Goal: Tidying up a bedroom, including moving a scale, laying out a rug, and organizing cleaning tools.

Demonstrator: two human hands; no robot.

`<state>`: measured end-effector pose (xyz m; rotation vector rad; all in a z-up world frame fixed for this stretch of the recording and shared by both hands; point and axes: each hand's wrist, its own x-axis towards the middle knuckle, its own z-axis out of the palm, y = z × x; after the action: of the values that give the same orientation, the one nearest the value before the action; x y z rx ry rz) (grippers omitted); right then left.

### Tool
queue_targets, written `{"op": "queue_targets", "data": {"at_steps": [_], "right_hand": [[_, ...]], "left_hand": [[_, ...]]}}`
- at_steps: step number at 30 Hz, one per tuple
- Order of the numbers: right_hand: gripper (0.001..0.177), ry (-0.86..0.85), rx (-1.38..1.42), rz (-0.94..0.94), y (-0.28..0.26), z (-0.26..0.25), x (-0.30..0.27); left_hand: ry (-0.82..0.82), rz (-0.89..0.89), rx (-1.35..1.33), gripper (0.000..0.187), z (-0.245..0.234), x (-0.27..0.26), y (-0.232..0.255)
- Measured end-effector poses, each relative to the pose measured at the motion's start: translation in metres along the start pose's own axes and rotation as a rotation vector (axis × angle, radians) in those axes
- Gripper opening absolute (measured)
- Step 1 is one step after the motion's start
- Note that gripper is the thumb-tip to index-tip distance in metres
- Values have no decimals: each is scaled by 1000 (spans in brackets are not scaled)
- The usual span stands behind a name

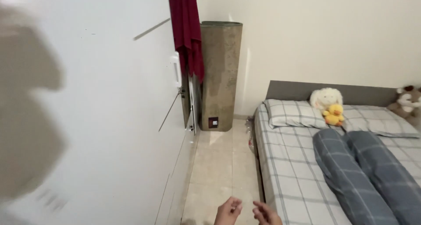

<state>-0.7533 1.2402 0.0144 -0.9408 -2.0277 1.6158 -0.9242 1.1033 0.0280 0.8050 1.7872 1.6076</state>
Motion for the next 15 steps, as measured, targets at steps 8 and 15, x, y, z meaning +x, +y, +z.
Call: {"op": "queue_targets", "data": {"at_steps": [8, 15], "right_hand": [[37, -102, -5, -112, -171, -8, 255], [40, -186, -79, -175, -267, 15, 464]], "left_hand": [[147, 118, 109, 20, -39, 214, 125], [191, 121, 44, 20, -81, 417, 128]]}}
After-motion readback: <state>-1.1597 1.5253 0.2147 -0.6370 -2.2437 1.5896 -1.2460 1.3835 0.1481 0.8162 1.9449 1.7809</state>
